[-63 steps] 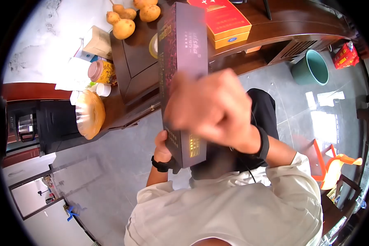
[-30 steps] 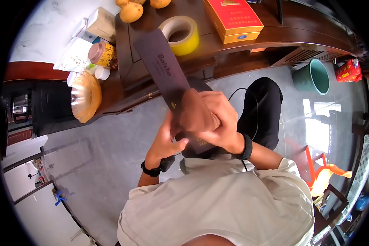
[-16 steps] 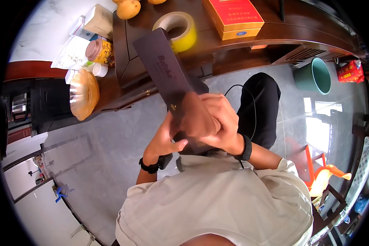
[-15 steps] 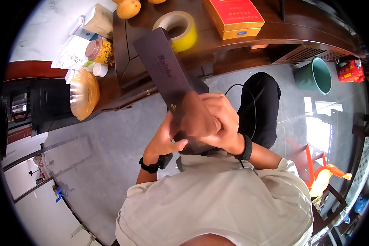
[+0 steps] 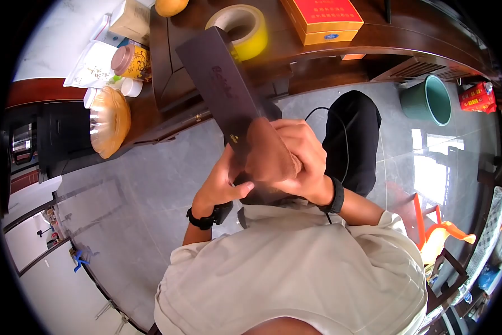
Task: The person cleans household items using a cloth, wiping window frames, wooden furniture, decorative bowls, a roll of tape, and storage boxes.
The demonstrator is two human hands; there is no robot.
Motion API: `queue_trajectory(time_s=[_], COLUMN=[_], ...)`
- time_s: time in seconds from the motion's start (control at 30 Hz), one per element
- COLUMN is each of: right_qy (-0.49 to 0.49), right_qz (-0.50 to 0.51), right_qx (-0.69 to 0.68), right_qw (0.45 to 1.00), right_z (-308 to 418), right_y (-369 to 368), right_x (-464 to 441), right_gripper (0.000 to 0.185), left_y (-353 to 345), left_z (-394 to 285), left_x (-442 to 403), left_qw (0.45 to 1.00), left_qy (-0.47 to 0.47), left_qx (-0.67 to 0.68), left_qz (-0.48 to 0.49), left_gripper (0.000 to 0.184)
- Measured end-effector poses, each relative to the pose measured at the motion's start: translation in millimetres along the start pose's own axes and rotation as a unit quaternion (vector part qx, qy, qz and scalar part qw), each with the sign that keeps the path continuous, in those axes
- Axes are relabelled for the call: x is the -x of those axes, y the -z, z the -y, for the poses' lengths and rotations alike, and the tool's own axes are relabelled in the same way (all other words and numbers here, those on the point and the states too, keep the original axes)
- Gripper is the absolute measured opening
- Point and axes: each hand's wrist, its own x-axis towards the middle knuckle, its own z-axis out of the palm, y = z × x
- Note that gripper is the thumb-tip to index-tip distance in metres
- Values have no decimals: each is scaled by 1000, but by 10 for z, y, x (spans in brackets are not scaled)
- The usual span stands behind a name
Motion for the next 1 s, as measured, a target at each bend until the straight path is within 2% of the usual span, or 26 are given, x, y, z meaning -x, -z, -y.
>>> queue_trajectory(time_s=[0.57,1.0], right_qy=[-8,18], right_qz=[-8,5], right_qx=[-18,23], right_qw=[1000,1000], right_z=[15,-26], right_y=[35,141], right_x=[84,145], right_gripper=[49,49], left_y=[-16,-203], left_z=[41,291], left_x=[37,61], left_qw=[1000,992], left_qy=[24,-42], left_qx=[0,-89], left_qz=[-2,-80], left_gripper=[116,114])
